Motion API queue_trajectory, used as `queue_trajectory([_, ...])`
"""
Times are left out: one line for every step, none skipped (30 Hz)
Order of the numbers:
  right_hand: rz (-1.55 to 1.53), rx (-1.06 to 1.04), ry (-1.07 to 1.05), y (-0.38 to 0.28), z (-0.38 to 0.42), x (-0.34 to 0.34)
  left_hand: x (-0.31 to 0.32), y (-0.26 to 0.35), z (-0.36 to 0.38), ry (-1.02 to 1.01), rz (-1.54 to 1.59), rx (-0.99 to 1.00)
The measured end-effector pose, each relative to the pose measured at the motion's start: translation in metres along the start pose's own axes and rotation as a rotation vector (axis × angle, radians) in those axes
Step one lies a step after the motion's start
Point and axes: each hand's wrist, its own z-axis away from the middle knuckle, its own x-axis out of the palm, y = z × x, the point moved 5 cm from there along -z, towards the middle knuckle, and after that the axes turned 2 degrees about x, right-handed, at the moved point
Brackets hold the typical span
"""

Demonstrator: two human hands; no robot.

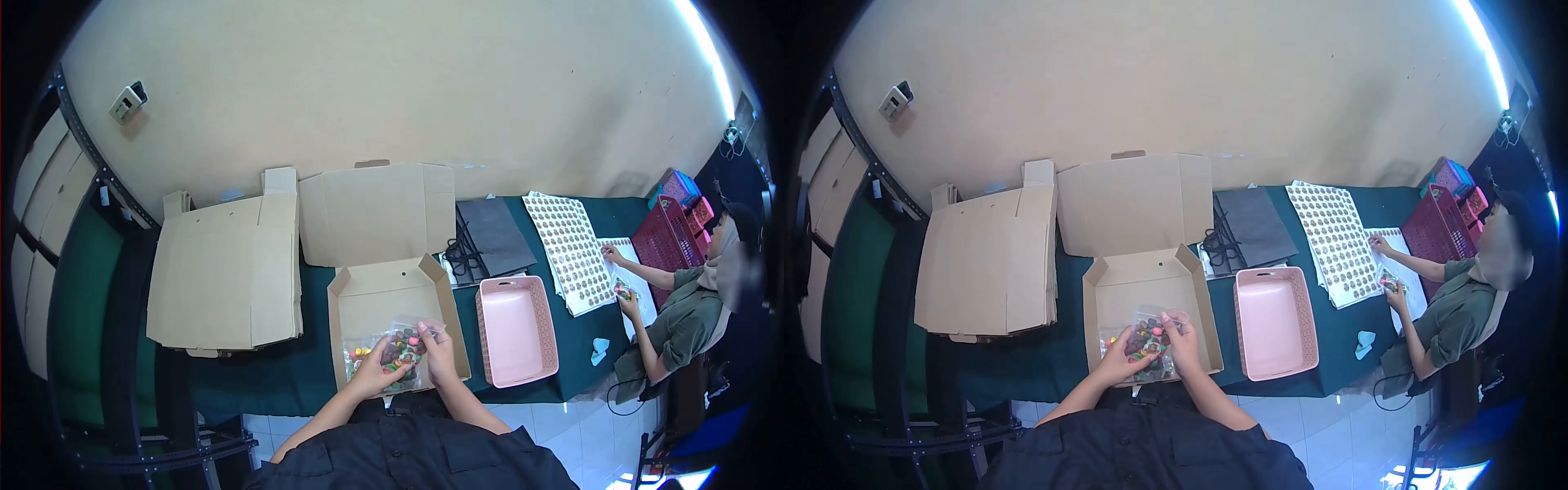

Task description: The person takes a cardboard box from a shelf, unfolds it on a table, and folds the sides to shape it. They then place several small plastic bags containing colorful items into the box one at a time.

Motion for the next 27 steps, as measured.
queue_trajectory([0.001, -0.03, -0.065, 0.001, -0.005, -0.003, -0.001, 0.0, -0.001, 0.005, -0.093, 0.025])
queue_trajectory([0.002, -0.056, -0.129, 0.002, -0.007, -0.004, 0.0, -0.001, 0.0, 0.01, -0.184, 0.046])
queue_trajectory([0.047, -0.058, -0.187, -0.002, -0.007, -0.001, -0.001, 0.004, -0.005, 0.082, -0.194, 0.136])
queue_trajectory([0.049, -0.05, -0.19, 0.0, -0.005, -0.002, -0.004, 0.002, -0.006, 0.088, -0.192, 0.13])
queue_trajectory([0.144, -0.057, -0.271, 0.003, -0.003, 0.002, -0.011, -0.006, -0.008, 0.131, -0.062, 0.005])
queue_trajectory([0.239, -0.068, -0.352, 0.004, -0.001, 0.005, -0.016, -0.012, -0.011, 0.173, 0.068, -0.115])
queue_trajectory([0.254, -0.038, -0.33, 0.004, 0.0, 0.005, -0.017, 0.018, -0.012, 0.218, -0.094, -0.02])
queue_trajectory([0.258, -0.04, -0.337, 0.002, -0.001, 0.004, -0.022, 0.02, -0.015, 0.225, -0.091, -0.015])
queue_trajectory([0.287, -0.042, -0.39, 0.0, -0.001, 0.004, -0.026, 0.024, -0.017, 0.163, -0.165, 0.048])
queue_trajectory([0.314, -0.042, -0.442, -0.002, -0.001, 0.003, -0.029, 0.027, -0.017, 0.1, -0.24, 0.11])
queue_trajectory([0.314, -0.04, -0.446, -0.005, -0.003, 0.0, -0.032, 0.026, -0.018, 0.047, -0.217, 0.099])
queue_trajectory([0.314, -0.021, -0.548, -0.009, -0.004, 0.0, -0.034, 0.027, -0.017, 0.049, -0.218, 0.096])
queue_trajectory([0.313, -0.001, -0.648, -0.011, -0.004, 0.001, -0.033, 0.026, -0.017, 0.017, -0.167, 0.073])
queue_trajectory([0.311, 0.002, -0.649, -0.013, -0.006, 0.0, -0.032, 0.024, -0.017, -0.016, -0.116, 0.052])
queue_trajectory([0.319, 0.005, -0.662, -0.014, -0.007, -0.001, -0.034, 0.02, -0.016, -0.013, -0.115, 0.05])
queue_trajectory([0.327, 0.009, -0.677, -0.015, -0.008, 0.0, -0.036, 0.009, -0.016, -0.01, -0.028, -0.06])
queue_trajectory([0.342, -0.013, -0.65, -0.015, -0.011, -0.001, -0.038, -0.001, -0.015, -0.007, 0.058, -0.17])
queue_trajectory([0.342, -0.011, -0.653, -0.019, -0.01, 0.002, -0.035, 0.003, -0.017, -0.004, 0.059, -0.171])
queue_trajectory([0.413, -0.123, -0.494, -0.033, -0.011, 0.002, -0.038, 0.017, -0.02, 0.14, -0.003, 0.011])
queue_trajectory([0.482, -0.233, -0.332, -0.043, -0.011, 0.0, -0.041, 0.031, -0.019, 0.283, -0.065, 0.193])
queue_trajectory([0.481, -0.232, -0.332, -0.04, -0.011, 0.002, -0.039, 0.034, -0.019, 0.283, -0.065, 0.192])
queue_trajectory([0.528, -0.341, -0.313, -0.04, -0.009, 0.004, -0.033, 0.035, -0.019, 0.183, -0.159, 0.167])
queue_trajectory([0.573, -0.45, -0.293, -0.04, -0.006, 0.008, -0.027, 0.036, -0.018, 0.082, -0.253, 0.142])
queue_trajectory([0.57, -0.448, -0.293, -0.039, -0.002, 0.013, -0.02, 0.039, -0.017, 0.082, -0.255, 0.14])
queue_trajectory([0.518, -0.432, -0.325, -0.038, 0.004, 0.02, -0.009, 0.043, -0.015, 0.094, -0.324, 0.181])
queue_trajectory([0.467, -0.418, -0.355, -0.037, 0.007, 0.024, 0.0, 0.045, -0.014, 0.104, -0.393, 0.224])
queue_trajectory([0.428, -0.452, -0.412, -0.031, 0.005, 0.024, 0.004, 0.039, -0.017, 0.091, -0.22, 0.201])
